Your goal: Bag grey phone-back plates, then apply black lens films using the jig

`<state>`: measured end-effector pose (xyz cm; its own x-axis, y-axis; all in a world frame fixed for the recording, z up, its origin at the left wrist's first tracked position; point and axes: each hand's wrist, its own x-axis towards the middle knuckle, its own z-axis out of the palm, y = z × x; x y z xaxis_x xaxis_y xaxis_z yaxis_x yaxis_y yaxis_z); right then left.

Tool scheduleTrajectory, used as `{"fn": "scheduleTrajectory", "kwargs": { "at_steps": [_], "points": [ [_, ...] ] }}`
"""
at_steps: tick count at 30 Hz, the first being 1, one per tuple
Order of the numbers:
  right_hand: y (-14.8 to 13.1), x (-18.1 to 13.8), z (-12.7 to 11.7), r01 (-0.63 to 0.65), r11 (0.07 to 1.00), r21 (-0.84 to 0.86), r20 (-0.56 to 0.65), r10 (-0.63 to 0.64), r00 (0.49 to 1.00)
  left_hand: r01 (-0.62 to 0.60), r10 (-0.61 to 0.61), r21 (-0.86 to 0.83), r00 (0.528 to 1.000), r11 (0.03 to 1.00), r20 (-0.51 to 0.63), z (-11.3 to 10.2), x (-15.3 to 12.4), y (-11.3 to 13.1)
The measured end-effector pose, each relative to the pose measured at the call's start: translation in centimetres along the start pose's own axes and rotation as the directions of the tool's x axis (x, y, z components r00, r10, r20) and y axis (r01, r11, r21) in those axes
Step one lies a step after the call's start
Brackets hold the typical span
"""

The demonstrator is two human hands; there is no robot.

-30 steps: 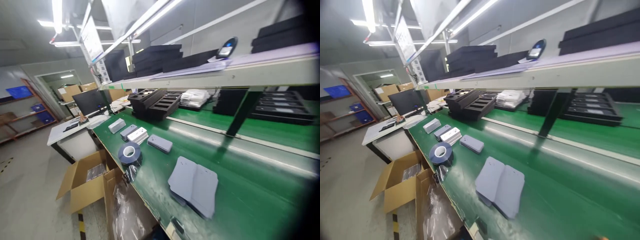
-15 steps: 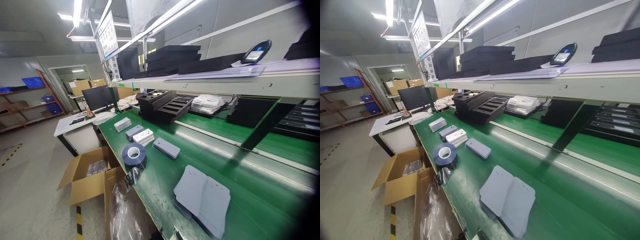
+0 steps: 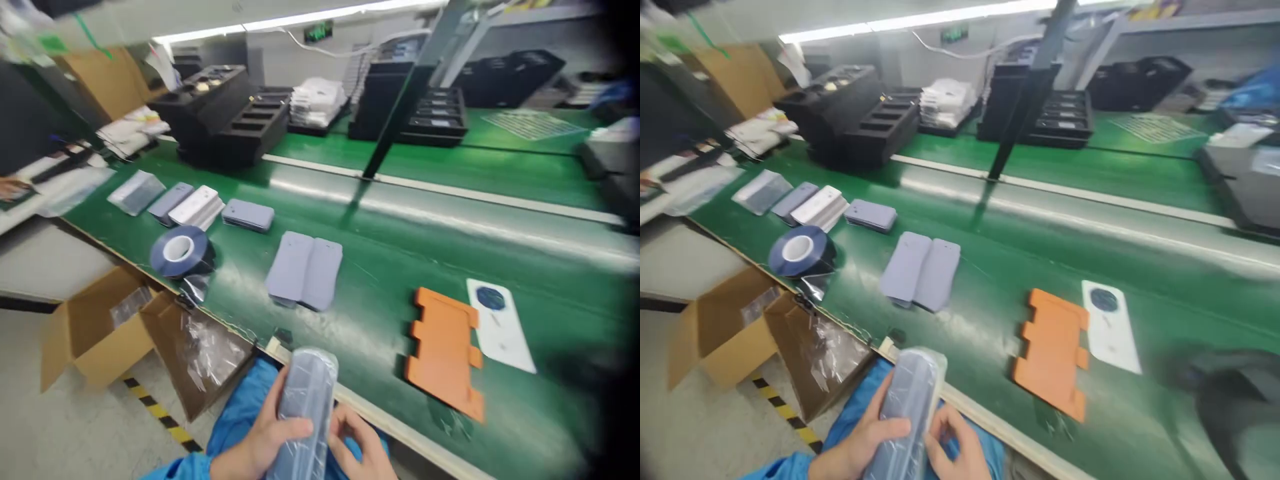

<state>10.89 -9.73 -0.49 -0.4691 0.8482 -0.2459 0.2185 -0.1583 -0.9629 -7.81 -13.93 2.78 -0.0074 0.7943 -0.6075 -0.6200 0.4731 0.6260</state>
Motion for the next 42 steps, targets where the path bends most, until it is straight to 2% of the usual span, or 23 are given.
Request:
{"fn": "scheduleTrajectory", "kwargs": {
  "at_steps": [5,12,23,30,36,42],
  "points": [
    [-2.2,-0.4,0.2,-0.203,0.979,0.019,0.027,0.203,0.979,0.009,-0.002,0.083,0.996,0.997,-0.085,-0.5,0.0,-0.4],
    [-3.8,0.0,0.4,-0.279,0.957,0.073,0.051,0.276,0.96,0.028,-0.021,0.102,0.998,0.994,-0.065,-0.8,0.0,-0.5],
    [-2.7,-0.3,0.9,-0.284,0.952,0.114,-0.003,0.287,0.958,0.003,0.009,0.141,0.996,0.99,-0.085,-0.4,0.1,-0.2],
    [-3.5,-0.8,1.0,-0.23,0.955,0.189,-0.008,0.235,0.972,0.088,-0.081,0.051,0.989,0.995,-0.124,-1.3,0.0,-0.4],
    [-4.9,-0.9,1.3,-0.217,0.971,0.1,-0.041,0.222,0.974,0.116,-0.116,-0.01,0.986,0.993,-0.123,-1.6,0.1,-0.4],
    [-5.6,-0.6,1.3,-0.253,0.967,0.026,-0.056,0.254,0.965,0.097,-0.094,0.023,0.991,0.995,-0.093,-1.4,0.1,-0.2]
  ]
}}
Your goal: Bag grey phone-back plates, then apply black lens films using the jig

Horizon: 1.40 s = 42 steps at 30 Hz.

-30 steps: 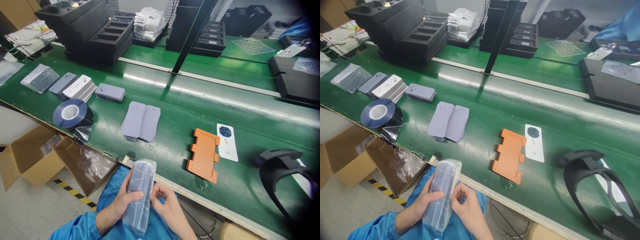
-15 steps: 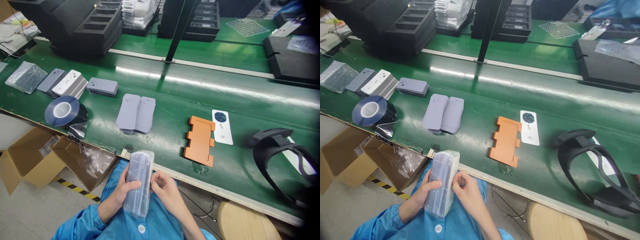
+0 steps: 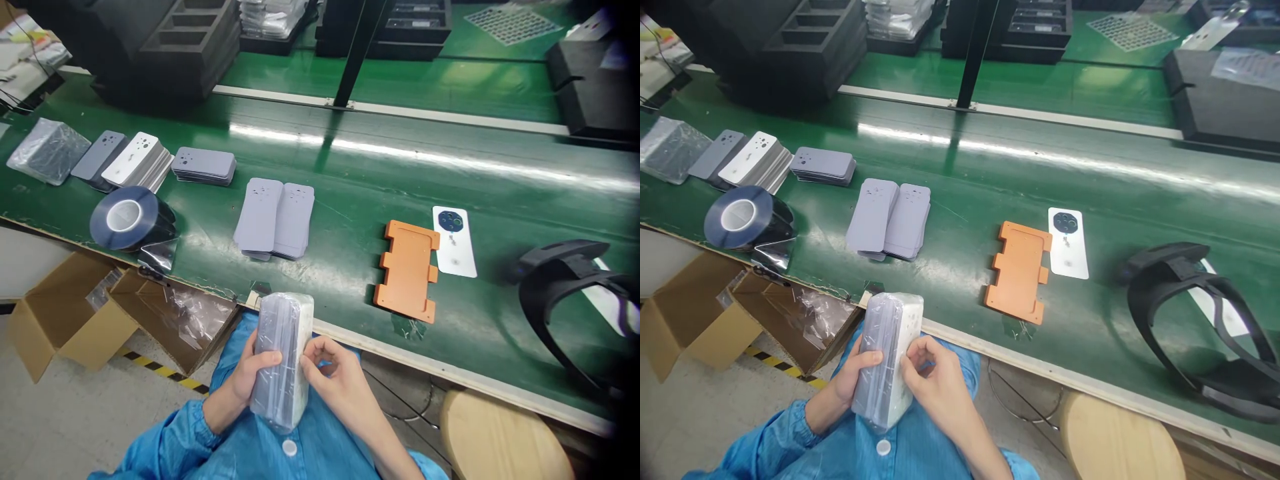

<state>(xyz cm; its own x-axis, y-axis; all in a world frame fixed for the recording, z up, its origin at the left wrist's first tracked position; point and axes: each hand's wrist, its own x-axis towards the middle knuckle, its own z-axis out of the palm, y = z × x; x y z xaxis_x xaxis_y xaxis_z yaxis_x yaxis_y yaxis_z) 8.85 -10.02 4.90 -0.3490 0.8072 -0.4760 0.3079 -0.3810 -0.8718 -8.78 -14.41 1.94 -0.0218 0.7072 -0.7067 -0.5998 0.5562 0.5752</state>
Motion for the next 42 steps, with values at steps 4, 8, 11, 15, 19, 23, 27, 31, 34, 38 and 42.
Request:
{"fn": "scheduleTrajectory", "kwargs": {
  "at_steps": [4,8,11,15,19,23,27,31,34,38,42],
  "points": [
    [-0.1,0.3,-0.6,-0.009,1.0,-0.016,0.072,0.01,0.997,-0.024,0.022,0.065,0.999,0.998,0.035,-0.1,0.1,0.0],
    [0.8,0.5,-1.1,-0.004,0.996,-0.086,0.079,0.011,0.997,-0.095,0.088,0.155,0.995,0.983,0.053,0.1,0.2,-0.1],
    [1.3,0.5,-1.6,0.002,0.993,-0.121,0.091,0.009,0.996,-0.195,0.178,0.226,0.979,0.954,0.095,0.4,0.2,-0.1],
    [0.8,0.4,-2.6,0.202,0.962,-0.183,-0.059,-0.216,0.975,-0.286,0.244,0.268,0.953,0.92,0.181,0.6,0.1,-0.4],
    [-0.8,0.4,-3.8,0.456,0.757,-0.468,-0.193,-0.591,0.783,-0.379,0.291,0.355,0.916,0.855,0.277,0.5,-0.6,-0.7],
    [-2.4,0.4,-4.8,0.542,0.556,-0.63,0.086,-0.644,0.76,-0.435,0.315,0.508,0.898,0.743,0.309,0.5,-1.5,-0.9],
    [-3.2,0.1,-5.2,0.57,0.354,-0.742,0.25,-0.643,0.724,-0.455,0.344,0.638,0.89,0.622,0.299,0.5,-1.9,-0.9],
    [-3.3,0.0,-4.8,0.563,0.207,-0.8,0.26,-0.726,0.636,-0.439,0.344,0.687,0.896,0.579,0.283,0.7,-1.9,-0.8],
    [-3.0,0.2,-4.5,0.552,0.203,-0.809,0.223,-0.763,0.606,-0.428,0.34,0.694,0.9,0.578,0.272,0.9,-2.0,-0.9],
    [-2.4,0.6,-4.7,0.554,0.258,-0.791,0.167,-0.781,0.602,-0.43,0.346,0.694,0.899,0.578,0.269,0.9,-2.4,-0.9],
    [-2.0,1.1,-5.3,0.588,0.377,-0.715,0.115,-0.767,0.632,-0.422,0.342,0.709,0.902,0.566,0.264,1.0,-2.6,-0.9]
  ]
}}
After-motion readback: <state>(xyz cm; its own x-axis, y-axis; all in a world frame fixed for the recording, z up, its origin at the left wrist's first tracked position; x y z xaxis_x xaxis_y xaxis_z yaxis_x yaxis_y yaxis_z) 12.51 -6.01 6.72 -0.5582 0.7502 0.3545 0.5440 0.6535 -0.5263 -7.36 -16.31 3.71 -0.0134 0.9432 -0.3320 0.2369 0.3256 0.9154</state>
